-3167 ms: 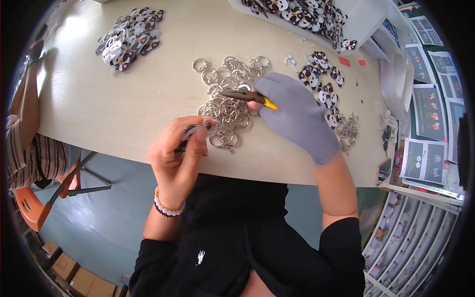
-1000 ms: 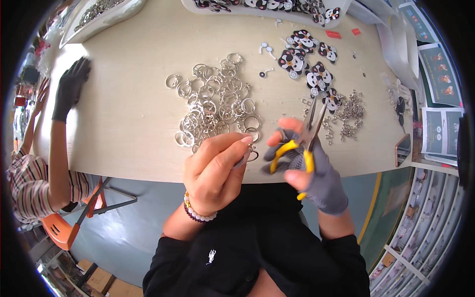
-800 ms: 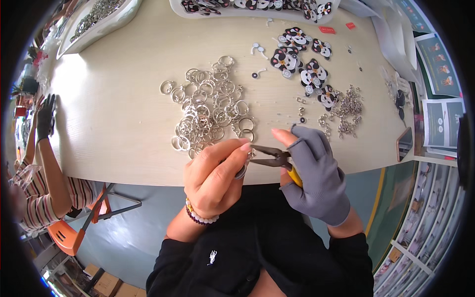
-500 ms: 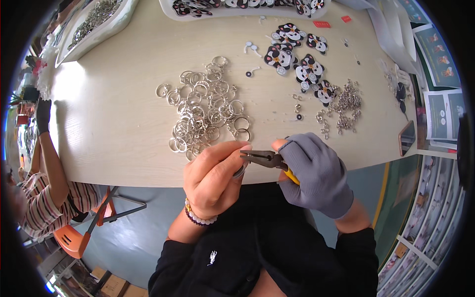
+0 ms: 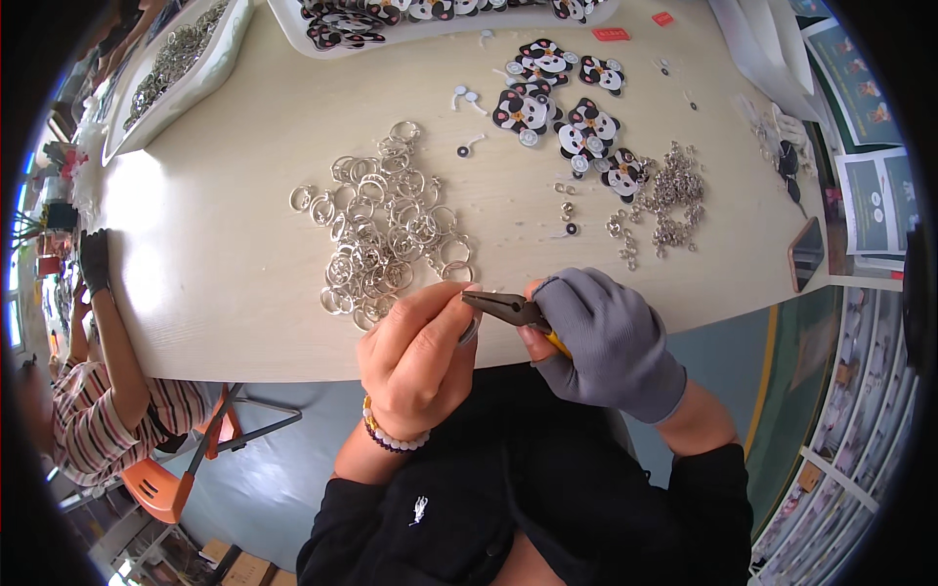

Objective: The person assembles keychains by attaching panda charms and metal rings together using pliers.

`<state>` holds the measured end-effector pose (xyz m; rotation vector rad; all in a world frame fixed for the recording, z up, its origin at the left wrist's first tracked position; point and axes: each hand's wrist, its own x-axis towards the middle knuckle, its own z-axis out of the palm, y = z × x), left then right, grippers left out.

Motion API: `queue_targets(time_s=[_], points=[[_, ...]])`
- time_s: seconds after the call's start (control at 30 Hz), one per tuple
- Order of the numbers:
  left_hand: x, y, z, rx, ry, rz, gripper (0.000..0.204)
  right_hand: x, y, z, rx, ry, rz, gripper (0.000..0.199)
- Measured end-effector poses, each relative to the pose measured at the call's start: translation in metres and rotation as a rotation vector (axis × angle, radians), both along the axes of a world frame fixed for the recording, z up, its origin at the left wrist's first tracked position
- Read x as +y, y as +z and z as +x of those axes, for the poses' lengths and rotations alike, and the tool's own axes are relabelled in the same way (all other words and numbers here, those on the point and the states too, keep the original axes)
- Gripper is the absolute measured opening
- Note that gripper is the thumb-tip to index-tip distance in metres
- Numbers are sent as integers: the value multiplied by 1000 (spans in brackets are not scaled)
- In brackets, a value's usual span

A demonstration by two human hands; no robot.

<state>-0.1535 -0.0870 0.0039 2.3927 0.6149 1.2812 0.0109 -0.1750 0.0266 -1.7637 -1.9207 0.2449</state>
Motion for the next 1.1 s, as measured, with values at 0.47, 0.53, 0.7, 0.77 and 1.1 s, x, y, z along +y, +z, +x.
queue_targets(time_s=[0.47,0.53,0.7,0.77,1.1], points=[[83,7,-98,329,568,-45,23,-19,4,69,2,-386,-81,24],[104,5,-114,436,582,-7,29,-14,-2,75,-46,-363,-103,25],[143,-11,-148,940,785,-28,52,12,-6,80,-47,-268,-83,23],[154,4,-138,1001,794,-41,51,25,-3,79,-168,-133,4,17],[134,28,65,617,-172,-93,36,46,-9,63,-395,-189,-213,25]])
